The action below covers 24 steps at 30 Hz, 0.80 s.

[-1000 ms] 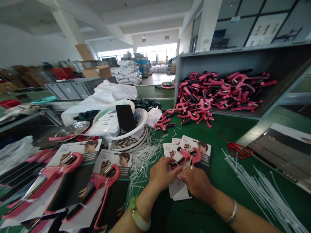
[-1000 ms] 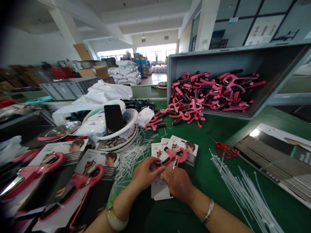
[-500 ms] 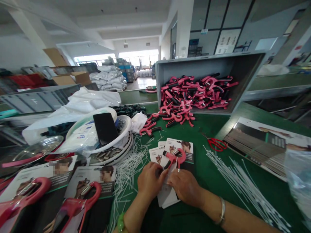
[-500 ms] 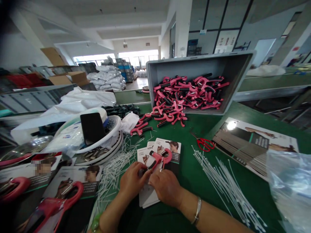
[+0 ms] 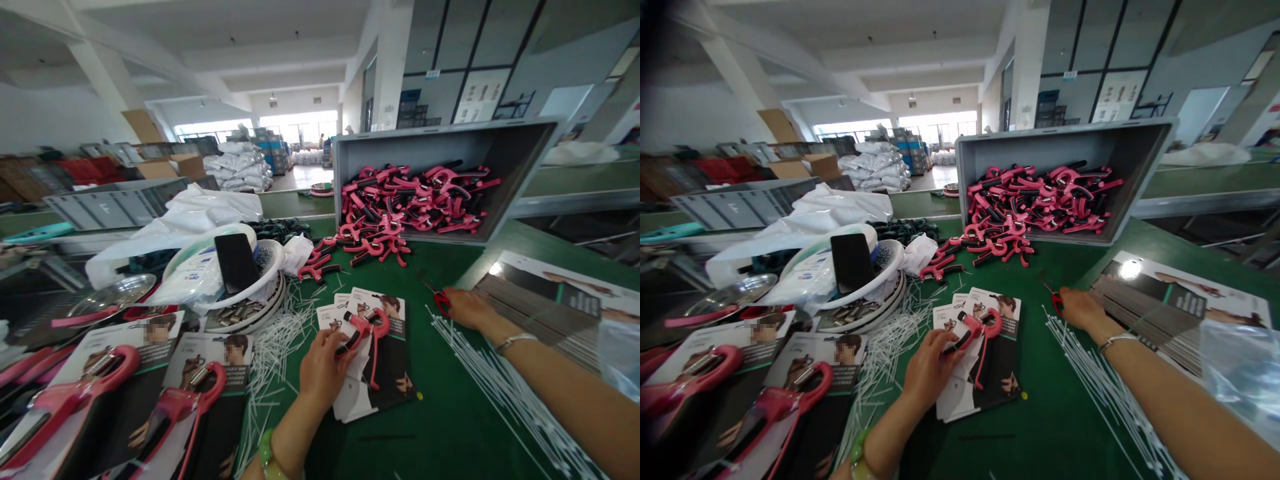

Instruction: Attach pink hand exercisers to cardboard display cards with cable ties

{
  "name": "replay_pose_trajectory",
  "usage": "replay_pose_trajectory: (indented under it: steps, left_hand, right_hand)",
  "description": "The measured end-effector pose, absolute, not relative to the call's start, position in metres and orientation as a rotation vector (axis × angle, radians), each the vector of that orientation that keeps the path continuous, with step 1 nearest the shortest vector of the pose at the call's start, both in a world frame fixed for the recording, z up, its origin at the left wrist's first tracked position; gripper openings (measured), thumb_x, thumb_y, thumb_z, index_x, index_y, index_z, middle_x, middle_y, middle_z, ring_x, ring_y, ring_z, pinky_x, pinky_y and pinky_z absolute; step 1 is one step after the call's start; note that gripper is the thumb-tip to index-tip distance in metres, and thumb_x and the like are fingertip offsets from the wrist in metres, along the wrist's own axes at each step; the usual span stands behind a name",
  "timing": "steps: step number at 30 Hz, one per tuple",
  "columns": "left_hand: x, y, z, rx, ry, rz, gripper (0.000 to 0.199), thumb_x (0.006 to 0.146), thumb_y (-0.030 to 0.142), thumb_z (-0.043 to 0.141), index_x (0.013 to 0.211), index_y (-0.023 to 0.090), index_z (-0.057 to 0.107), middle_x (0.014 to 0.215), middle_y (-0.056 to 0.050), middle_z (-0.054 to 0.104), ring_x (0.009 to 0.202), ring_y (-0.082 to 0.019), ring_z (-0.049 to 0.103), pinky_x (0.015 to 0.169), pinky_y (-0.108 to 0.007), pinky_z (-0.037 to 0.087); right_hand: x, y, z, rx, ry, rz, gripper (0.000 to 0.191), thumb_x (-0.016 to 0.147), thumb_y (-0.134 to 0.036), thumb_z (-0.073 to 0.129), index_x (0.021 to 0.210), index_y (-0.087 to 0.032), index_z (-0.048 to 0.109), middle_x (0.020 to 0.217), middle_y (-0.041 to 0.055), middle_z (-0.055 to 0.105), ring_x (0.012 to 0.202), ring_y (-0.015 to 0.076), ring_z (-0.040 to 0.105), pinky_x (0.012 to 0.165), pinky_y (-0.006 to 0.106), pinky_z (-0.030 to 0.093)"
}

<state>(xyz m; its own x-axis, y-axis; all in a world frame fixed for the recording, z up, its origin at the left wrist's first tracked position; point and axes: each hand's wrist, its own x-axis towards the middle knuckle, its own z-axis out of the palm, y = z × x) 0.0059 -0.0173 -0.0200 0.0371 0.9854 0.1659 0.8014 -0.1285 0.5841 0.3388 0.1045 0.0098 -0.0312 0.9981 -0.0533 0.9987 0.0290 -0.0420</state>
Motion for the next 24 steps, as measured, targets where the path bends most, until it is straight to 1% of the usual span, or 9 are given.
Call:
replay_pose_trajectory:
  steps: [4,6,7,9,12,14,16,19,24]
  left_hand:
    - [0.019,-0.013,-0.012,2.158,1.735,0.761,0.02,0.082,0.038,0.055,0.095,0.033,0.069,0.116,-0.003,0.056,0.103,-0.023,0.052,0.085,-0.034,0.042]
    - [0.027,-0.009,-0.01,2.176,1.743,0.714,0.017,0.08,0.037,0.056,0.087,0.032,0.071,0.115,-0.003,0.057,0.1,-0.024,0.052,0.084,-0.037,0.042]
    - [0.031,-0.008,-0.01,2.155,1.764,0.702,0.015,0.079,0.036,0.058,0.084,0.031,0.071,0.114,-0.002,0.057,0.1,-0.024,0.052,0.084,-0.037,0.041]
    - [0.035,-0.004,-0.012,2.068,1.791,0.712,0.013,0.078,0.033,0.059,0.081,0.029,0.071,0.113,-0.002,0.058,0.1,-0.024,0.052,0.084,-0.038,0.041]
    - [0.035,0.001,-0.016,1.889,1.753,0.776,0.013,0.078,0.032,0.059,0.075,0.025,0.07,0.109,-0.003,0.059,0.099,-0.021,0.053,0.085,-0.035,0.041]
    - [0.033,0.004,-0.02,1.815,1.704,0.82,0.014,0.078,0.031,0.059,0.072,0.023,0.069,0.105,-0.004,0.06,0.1,-0.02,0.053,0.086,-0.034,0.04]
    - [0.032,0.006,-0.022,1.788,1.668,0.858,0.014,0.078,0.03,0.059,0.07,0.022,0.068,0.103,-0.004,0.06,0.101,-0.02,0.053,0.088,-0.033,0.04]
    - [0.031,0.007,-0.025,1.78,1.631,0.903,0.013,0.077,0.028,0.06,0.068,0.021,0.067,0.101,-0.003,0.059,0.101,-0.019,0.053,0.088,-0.033,0.04]
    - [0.029,0.007,-0.027,1.78,1.575,0.929,0.013,0.077,0.028,0.061,0.068,0.021,0.067,0.1,-0.003,0.06,0.102,-0.019,0.052,0.088,-0.033,0.04]
  right_hand:
    - [0.328,0.082,0.02,2.272,2.271,-0.294,0.041,0.076,-0.021,0.052,0.116,-0.013,0.05,0.089,0.0115,0.067,0.078,0.0234,0.063,0.066,0.031,0.044]
    - [0.314,0.061,0.024,2.252,2.368,-0.59,0.048,0.079,-0.027,0.05,0.125,-0.015,0.042,0.084,0.0046,0.066,0.071,0.017,0.063,0.063,0.026,0.045]
    - [0.305,0.048,0.025,2.212,2.43,-0.908,0.05,0.079,-0.029,0.051,0.125,-0.015,0.041,0.082,0.0033,0.066,0.069,0.0156,0.062,0.061,0.025,0.045]
    - [0.285,0.024,0.025,2.057,2.442,-1.411,0.051,0.075,-0.038,0.057,0.119,-0.014,0.046,0.074,0.001,0.062,0.063,0.0145,0.059,0.057,0.025,0.045]
    - [0.26,-0.003,0.028,1.811,2.359,-1.738,0.047,0.071,-0.037,0.063,0.111,-0.016,0.051,0.072,-0.0001,0.061,0.063,0.0136,0.058,0.056,0.024,0.044]
    - [0.25,-0.011,0.031,1.75,2.21,-1.894,0.045,0.069,-0.033,0.065,0.109,-0.017,0.051,0.074,0.0,0.062,0.065,0.0129,0.059,0.055,0.022,0.044]
    - [0.244,-0.012,0.033,1.8,2.018,-2.006,0.042,0.069,-0.032,0.066,0.105,-0.016,0.052,0.068,-0.0021,0.06,0.055,0.0096,0.057,0.047,0.019,0.042]
    - [0.239,-0.008,0.031,1.929,1.795,-2.154,0.034,0.072,-0.039,0.063,0.095,-0.016,0.051,0.058,-0.0059,0.055,0.04,0.0048,0.049,0.036,0.015,0.034]
    - [0.234,-0.001,0.023,1.955,1.666,-2.309,0.037,0.07,-0.048,0.066,0.08,-0.018,0.048,0.055,-0.0055,0.057,0.036,0.0045,0.048,0.031,0.013,0.033]
